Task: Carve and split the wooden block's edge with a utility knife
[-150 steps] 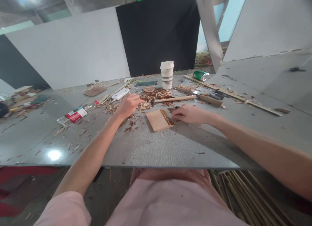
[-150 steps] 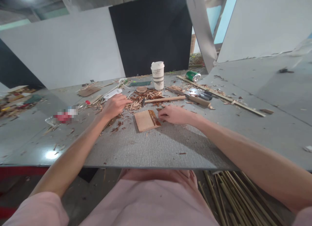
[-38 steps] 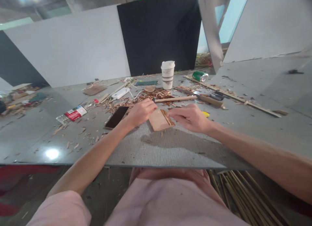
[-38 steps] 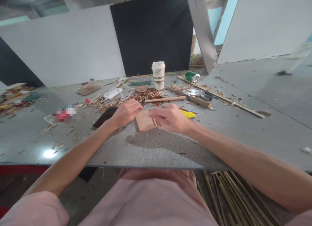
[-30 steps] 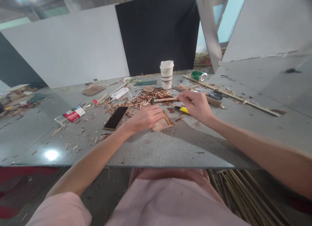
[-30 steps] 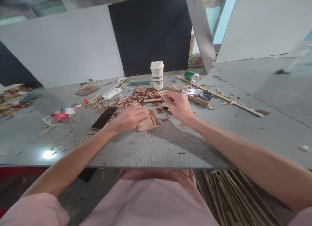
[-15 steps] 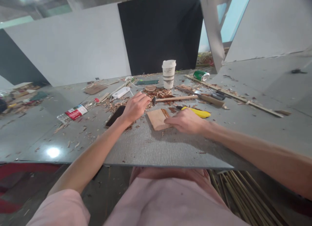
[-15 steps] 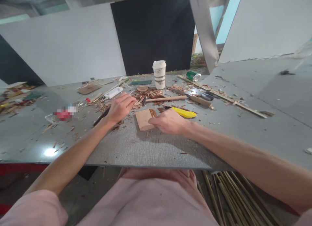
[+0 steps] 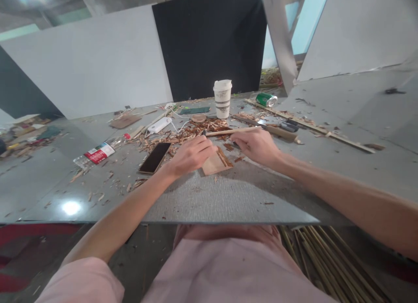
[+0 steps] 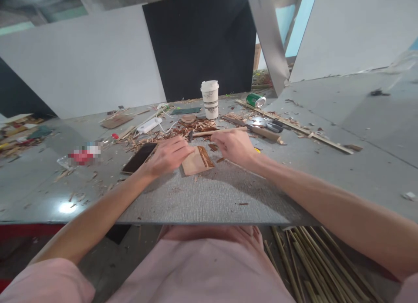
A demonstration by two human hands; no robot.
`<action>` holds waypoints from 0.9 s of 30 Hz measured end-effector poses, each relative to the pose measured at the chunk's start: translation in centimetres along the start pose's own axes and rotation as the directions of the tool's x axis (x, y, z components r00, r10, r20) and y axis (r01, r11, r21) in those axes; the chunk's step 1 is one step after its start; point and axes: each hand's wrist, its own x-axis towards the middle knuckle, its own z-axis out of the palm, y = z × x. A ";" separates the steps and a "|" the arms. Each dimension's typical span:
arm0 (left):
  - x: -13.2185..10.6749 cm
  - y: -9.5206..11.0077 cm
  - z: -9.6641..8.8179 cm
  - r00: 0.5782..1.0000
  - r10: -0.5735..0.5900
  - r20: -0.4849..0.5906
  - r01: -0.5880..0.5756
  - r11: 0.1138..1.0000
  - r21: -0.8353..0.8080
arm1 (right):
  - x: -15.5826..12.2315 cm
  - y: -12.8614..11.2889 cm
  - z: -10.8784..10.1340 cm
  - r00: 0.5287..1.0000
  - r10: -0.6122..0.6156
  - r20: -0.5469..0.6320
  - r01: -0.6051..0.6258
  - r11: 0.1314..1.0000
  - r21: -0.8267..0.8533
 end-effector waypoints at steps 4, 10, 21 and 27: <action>-0.4 -0.3 -0.2 0.990 -0.122 -0.074 0.118 0.992 -0.052 | -0.3 -0.8 0.9 0.983 -0.039 0.178 0.069 0.984 -0.167; -0.9 -1.6 0.2 0.942 -0.266 -0.205 0.250 0.963 -0.101 | -1.0 -3.7 0.7 0.911 -0.205 0.357 0.281 0.943 -0.178; -1.2 -1.6 0.8 0.989 0.027 0.144 -0.043 0.993 0.112 | -1.5 -3.3 0.1 0.913 -0.350 -0.208 0.383 0.911 0.152; 0.1 0.6 -0.5 0.990 0.136 0.047 -0.139 0.986 0.087 | 0.3 0.0 -0.3 0.949 0.087 -0.302 -0.017 0.974 0.226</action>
